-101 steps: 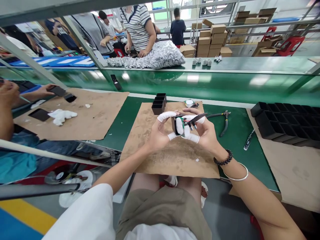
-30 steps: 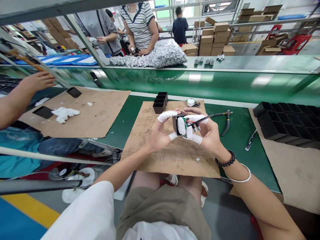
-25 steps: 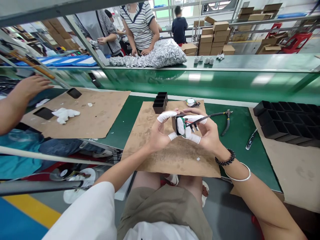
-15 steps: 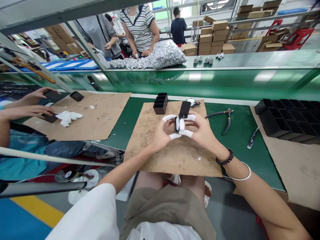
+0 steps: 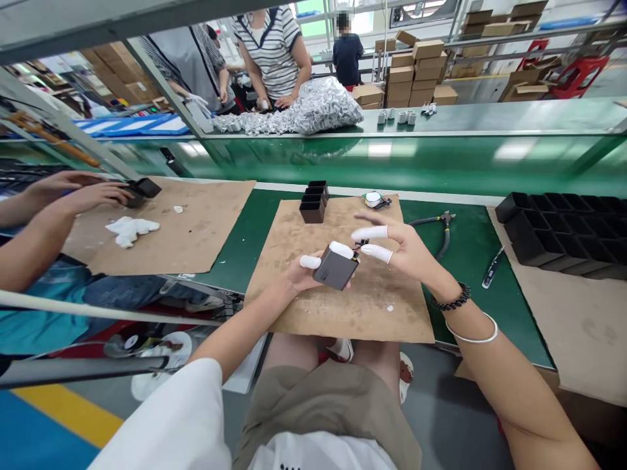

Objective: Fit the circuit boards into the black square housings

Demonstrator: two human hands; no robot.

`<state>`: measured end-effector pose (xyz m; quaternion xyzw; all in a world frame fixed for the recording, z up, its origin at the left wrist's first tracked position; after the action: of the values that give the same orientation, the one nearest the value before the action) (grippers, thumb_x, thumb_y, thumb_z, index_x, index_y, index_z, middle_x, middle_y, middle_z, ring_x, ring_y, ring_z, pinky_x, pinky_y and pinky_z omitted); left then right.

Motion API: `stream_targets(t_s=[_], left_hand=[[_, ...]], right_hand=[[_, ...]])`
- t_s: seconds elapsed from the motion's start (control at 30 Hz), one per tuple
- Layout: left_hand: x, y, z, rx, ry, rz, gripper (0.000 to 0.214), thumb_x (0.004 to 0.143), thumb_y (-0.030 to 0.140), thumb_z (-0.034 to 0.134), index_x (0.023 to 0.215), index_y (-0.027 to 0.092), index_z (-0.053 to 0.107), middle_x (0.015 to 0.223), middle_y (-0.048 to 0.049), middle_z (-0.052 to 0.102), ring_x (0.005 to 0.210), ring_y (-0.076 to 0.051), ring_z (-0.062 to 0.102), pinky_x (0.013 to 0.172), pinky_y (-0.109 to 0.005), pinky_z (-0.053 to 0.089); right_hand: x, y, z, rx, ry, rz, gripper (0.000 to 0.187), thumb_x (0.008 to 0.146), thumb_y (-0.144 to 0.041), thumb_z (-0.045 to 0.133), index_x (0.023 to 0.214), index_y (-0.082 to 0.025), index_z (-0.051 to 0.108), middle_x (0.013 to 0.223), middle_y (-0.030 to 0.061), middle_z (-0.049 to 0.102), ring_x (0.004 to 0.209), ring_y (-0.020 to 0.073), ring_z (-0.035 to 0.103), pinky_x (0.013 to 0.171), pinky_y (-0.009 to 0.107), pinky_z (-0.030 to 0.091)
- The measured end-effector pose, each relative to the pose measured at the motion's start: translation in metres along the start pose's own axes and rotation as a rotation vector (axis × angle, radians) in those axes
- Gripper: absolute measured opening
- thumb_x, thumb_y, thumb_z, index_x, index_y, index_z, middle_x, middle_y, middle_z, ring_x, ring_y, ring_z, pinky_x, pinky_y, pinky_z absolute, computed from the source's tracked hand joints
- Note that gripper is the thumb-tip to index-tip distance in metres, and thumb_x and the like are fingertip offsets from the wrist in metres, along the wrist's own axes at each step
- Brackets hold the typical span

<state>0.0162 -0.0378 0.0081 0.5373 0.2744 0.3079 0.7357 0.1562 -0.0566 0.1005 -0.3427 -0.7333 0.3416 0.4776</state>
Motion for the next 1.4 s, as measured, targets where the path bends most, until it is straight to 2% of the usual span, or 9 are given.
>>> stream_targets(t_s=[0.07,0.17,0.37,0.6,0.8,0.93,1.07,1.27,1.4], left_hand=[[-0.002,0.006,-0.005,0.033,0.052,0.044,0.066,0.053,0.064,0.077,0.097,0.015,0.068,0.102,-0.0131,0.074,0.111,-0.041,0.067,0.093,-0.053,0.053],[-0.004,0.001,0.002,0.02,-0.01,0.002,0.067,0.047,0.058,0.084,0.097,0.016,0.069,0.101,-0.0121,0.073,0.109,-0.039,0.067,0.093,-0.051,0.053],[-0.011,-0.002,0.006,0.147,0.06,0.104,0.074,0.042,0.012,0.096,0.11,0.021,0.067,0.091,-0.0018,0.069,0.096,-0.022,0.065,0.092,-0.035,0.049],[-0.023,-0.002,0.015,-0.016,-0.023,0.012,0.074,0.035,0.017,0.099,0.103,0.02,0.07,0.099,-0.0051,0.07,0.103,-0.029,0.065,0.091,-0.039,0.048],[-0.025,-0.006,0.006,0.078,0.118,-0.003,0.076,0.042,0.015,0.096,0.11,0.021,0.063,0.107,-0.0055,0.07,0.105,-0.026,0.065,0.094,-0.039,0.05],[-0.028,0.0,-0.002,0.461,0.371,0.181,0.066,0.055,0.017,0.09,0.114,0.021,0.061,0.118,-0.0081,0.067,0.114,-0.027,0.062,0.105,-0.045,0.046],[-0.034,0.009,0.005,0.669,0.568,0.299,0.058,0.061,0.017,0.085,0.113,0.022,0.06,0.117,-0.0067,0.065,0.109,-0.025,0.064,0.101,-0.044,0.049],[-0.039,0.013,0.01,0.79,0.716,0.299,0.055,0.065,0.015,0.081,0.114,0.023,0.058,0.114,-0.0056,0.063,0.109,-0.027,0.064,0.099,-0.045,0.051],[-0.039,0.014,0.01,0.84,0.733,0.295,0.054,0.067,0.016,0.079,0.116,0.022,0.058,0.115,-0.0066,0.063,0.112,-0.029,0.062,0.1,-0.048,0.049]], right_hand=[[-0.001,0.015,0.01,0.077,-0.088,0.134,0.022,0.083,-0.04,0.075,0.096,-0.023,0.081,0.113,0.0073,0.078,0.109,0.0286,0.073,0.102,0.047,0.056],[-0.005,0.035,0.021,0.233,-0.128,0.286,0.03,0.076,-0.04,0.081,0.098,-0.02,0.08,0.099,0.0074,0.081,0.089,0.0256,0.076,0.086,0.042,0.062],[-0.004,0.042,0.025,0.398,-0.111,0.323,0.025,0.071,-0.032,0.086,0.091,-0.02,0.077,0.1,0.0048,0.08,0.095,0.0227,0.075,0.091,0.038,0.06],[-0.008,0.039,0.04,0.531,-0.264,0.358,0.028,0.07,-0.026,0.088,0.096,-0.021,0.08,0.099,0.0036,0.08,0.095,0.0213,0.075,0.09,0.036,0.06],[-0.007,0.044,0.039,0.474,-0.236,0.35,0.037,0.068,-0.026,0.088,0.103,-0.021,0.077,0.097,0.0026,0.079,0.089,0.0197,0.075,0.083,0.035,0.062],[-0.004,0.047,0.022,0.286,-0.099,0.32,0.035,0.069,-0.035,0.088,0.097,-0.02,0.072,0.094,0.0045,0.078,0.089,0.0215,0.075,0.085,0.039,0.062],[-0.006,0.045,0.015,0.171,-0.006,0.291,0.04,0.068,-0.044,0.088,0.092,-0.021,0.066,0.091,0.0045,0.077,0.085,0.0225,0.074,0.08,0.04,0.062],[-0.009,0.036,0.012,0.014,0.06,0.248,0.023,0.076,-0.039,0.082,0.089,-0.022,0.073,0.096,0.0053,0.079,0.086,0.024,0.076,0.085,0.042,0.062],[-0.011,0.04,0.014,0.121,0.053,0.301,0.027,0.073,-0.043,0.085,0.088,-0.021,0.078,0.098,0.0076,0.081,0.089,0.0266,0.077,0.085,0.043,0.064]])
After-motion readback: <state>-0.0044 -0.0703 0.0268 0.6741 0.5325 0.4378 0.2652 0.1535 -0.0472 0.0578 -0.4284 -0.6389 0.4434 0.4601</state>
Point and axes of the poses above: each hand's wrist, its own x-axis towards the middle knuckle, its own z-axis out of the palm, y = z × x, the point moved 10 cm from there along x, towards the middle knuckle
